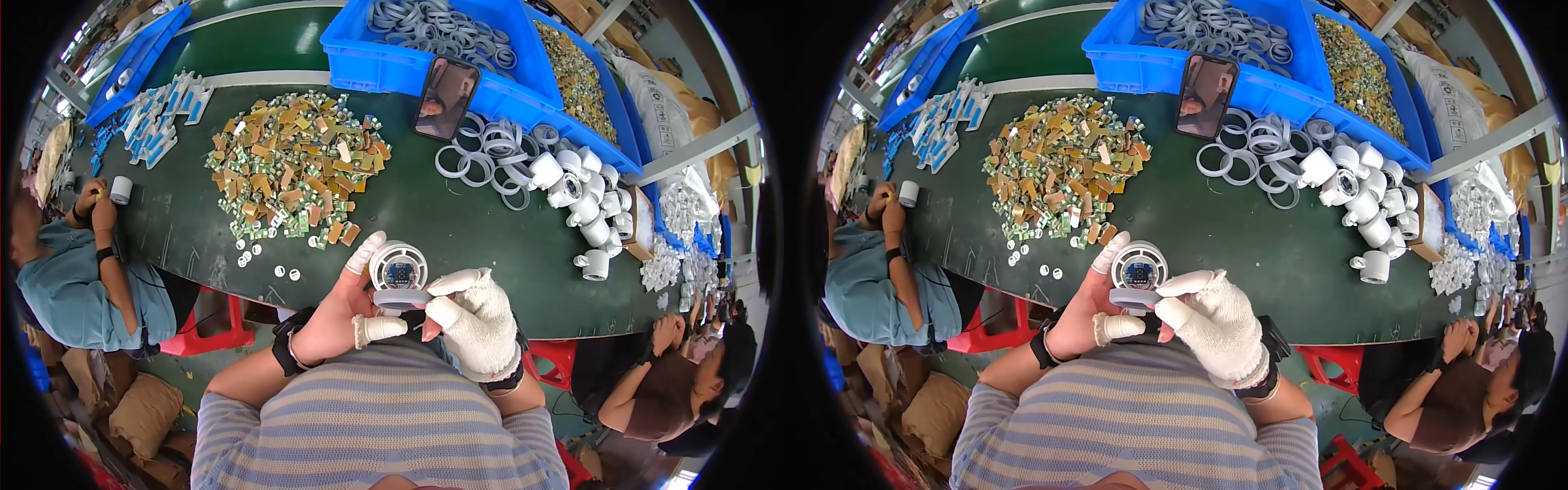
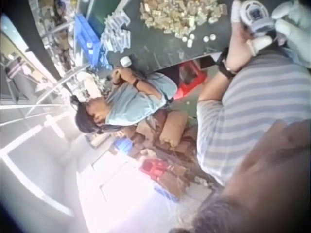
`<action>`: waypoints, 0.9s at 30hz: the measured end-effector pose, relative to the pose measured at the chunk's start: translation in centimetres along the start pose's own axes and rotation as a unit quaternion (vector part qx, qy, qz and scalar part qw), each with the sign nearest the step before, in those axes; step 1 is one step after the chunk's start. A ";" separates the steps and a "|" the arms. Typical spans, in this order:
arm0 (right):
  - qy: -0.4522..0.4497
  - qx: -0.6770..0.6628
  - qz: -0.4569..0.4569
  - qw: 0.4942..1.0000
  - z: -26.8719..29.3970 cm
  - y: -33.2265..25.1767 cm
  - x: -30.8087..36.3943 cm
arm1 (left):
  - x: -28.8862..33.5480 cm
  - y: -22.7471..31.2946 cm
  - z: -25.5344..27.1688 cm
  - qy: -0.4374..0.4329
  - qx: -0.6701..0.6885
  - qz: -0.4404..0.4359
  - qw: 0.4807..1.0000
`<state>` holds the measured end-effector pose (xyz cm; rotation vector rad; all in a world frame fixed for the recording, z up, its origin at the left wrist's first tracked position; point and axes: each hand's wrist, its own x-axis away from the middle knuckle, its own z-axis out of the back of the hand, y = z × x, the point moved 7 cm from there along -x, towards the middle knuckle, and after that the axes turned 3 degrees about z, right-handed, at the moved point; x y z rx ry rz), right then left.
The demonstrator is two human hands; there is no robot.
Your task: Assembling small electronic or mechanical components into circular housings at a factory workbench.
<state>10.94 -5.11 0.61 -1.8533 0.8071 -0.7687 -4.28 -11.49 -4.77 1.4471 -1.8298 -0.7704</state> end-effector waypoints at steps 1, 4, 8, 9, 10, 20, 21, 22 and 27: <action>0.002 -0.005 -0.006 1.000 0.0 0.1 0.0 | 0.0 -0.1 0.0 0.000 0.000 0.001 1.000; 0.003 -0.025 0.009 1.000 -0.1 0.1 0.0 | 0.1 -0.2 0.2 -0.005 0.002 -0.021 1.000; 0.007 -0.021 0.010 1.000 0.0 0.3 -0.1 | 0.1 -0.3 0.3 -0.002 -0.003 -0.039 0.999; 0.008 -0.020 0.011 1.000 0.0 0.2 -0.1 | 0.1 -0.2 0.4 -0.002 -0.018 -0.048 0.999; 0.010 -0.019 0.012 1.000 0.1 0.2 -0.1 | 0.1 -0.3 0.5 -0.001 -0.017 -0.048 0.999; 0.017 0.000 0.003 1.000 0.8 1.4 -0.6 | 0.0 -0.1 0.4 0.016 -0.029 -0.064 0.997; 0.027 0.213 0.153 0.965 1.2 -0.3 -1.0 | -0.1 -0.3 0.5 0.027 -0.026 -0.053 0.998; 0.037 0.410 0.294 0.863 0.3 -1.9 -0.6 | 0.0 -0.1 0.6 0.029 -0.028 -0.058 0.997; -0.001 0.429 0.236 0.872 -0.1 -0.7 -2.6 | 0.2 -0.6 -0.2 -0.006 -0.171 -0.081 0.982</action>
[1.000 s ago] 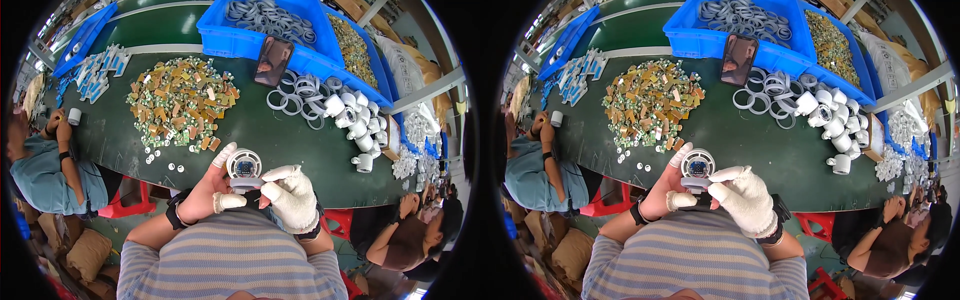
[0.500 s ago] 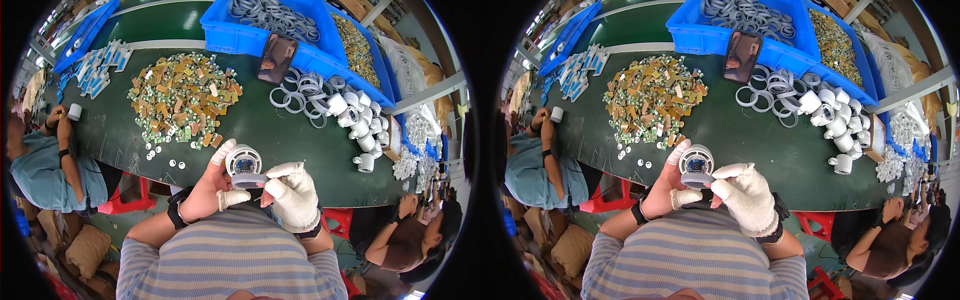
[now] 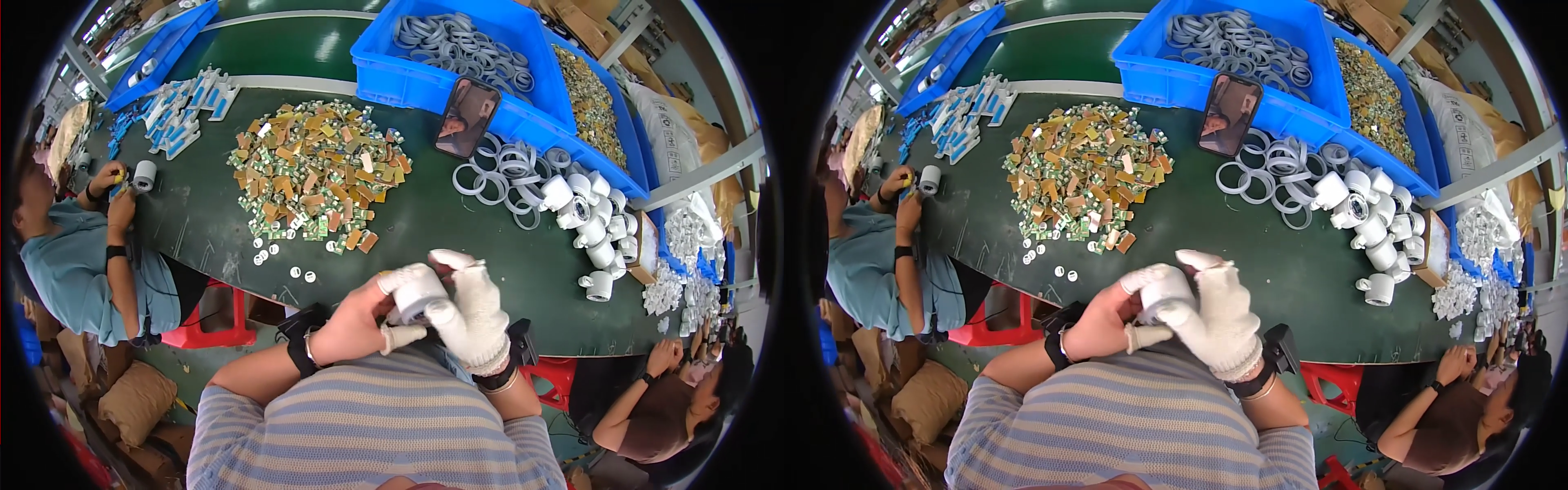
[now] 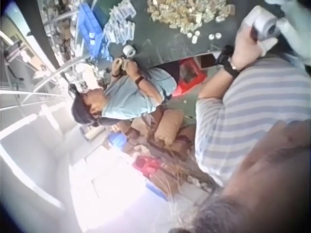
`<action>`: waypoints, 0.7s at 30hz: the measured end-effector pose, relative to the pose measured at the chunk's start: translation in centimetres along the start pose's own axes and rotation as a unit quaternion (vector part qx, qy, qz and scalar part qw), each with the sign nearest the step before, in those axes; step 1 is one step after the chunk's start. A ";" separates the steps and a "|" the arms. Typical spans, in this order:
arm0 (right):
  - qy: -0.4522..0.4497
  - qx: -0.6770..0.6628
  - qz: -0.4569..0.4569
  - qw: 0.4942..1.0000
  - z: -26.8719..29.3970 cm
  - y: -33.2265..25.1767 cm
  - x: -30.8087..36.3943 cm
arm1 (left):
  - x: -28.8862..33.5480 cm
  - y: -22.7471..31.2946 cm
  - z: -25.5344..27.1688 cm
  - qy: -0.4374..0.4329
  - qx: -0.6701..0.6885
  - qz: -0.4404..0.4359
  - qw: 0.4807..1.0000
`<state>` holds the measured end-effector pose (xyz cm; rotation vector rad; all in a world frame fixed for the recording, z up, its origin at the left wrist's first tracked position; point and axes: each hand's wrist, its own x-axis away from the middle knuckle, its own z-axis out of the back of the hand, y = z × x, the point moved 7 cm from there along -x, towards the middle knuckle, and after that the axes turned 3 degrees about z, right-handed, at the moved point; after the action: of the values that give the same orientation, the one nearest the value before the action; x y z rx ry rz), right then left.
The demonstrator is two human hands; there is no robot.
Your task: Assembling small electronic or mechanical components into circular housings at a factory workbench.
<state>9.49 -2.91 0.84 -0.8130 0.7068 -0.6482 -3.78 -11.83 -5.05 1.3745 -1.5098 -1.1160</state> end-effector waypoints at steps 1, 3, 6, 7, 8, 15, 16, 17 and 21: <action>-0.020 0.003 0.044 0.999 -0.8 -1.1 -0.6 | 0.0 -0.2 -0.3 -0.018 -0.033 -0.003 0.999; -0.029 0.064 0.073 0.995 -1.3 -1.7 -0.7 | 0.0 0.6 -0.4 -0.019 -0.058 -0.014 0.998; -0.011 0.078 0.107 0.991 -1.2 -3.4 -0.8 | 0.6 1.4 -0.4 -0.049 -0.163 -0.049 0.984; -0.012 0.077 0.108 0.991 -1.4 -3.1 -0.9 | 0.7 1.3 -0.6 -0.047 -0.164 -0.049 0.984; -0.016 0.057 0.087 0.994 -1.6 -2.3 -1.1 | 0.5 0.9 -0.6 -0.033 -0.111 -0.006 0.993; -0.029 0.051 -0.227 0.972 5.3 5.8 0.1 | 1.6 5.5 7.5 0.145 -0.509 -0.034 0.848; -0.045 0.171 -0.188 0.966 5.6 7.1 -0.2 | 0.9 5.6 9.0 0.152 -0.530 -0.008 0.834; -0.084 0.305 -0.021 0.949 5.1 8.2 -0.5 | 0.4 5.7 10.1 0.157 -0.550 0.016 0.820; 0.069 0.230 0.062 0.969 6.0 2.8 -2.2 | -1.2 3.6 11.6 0.112 -0.638 0.018 0.762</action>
<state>13.51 2.69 2.15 -0.2955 0.6897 -0.7242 -15.80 -9.42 -5.04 0.4389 -0.3050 -1.4289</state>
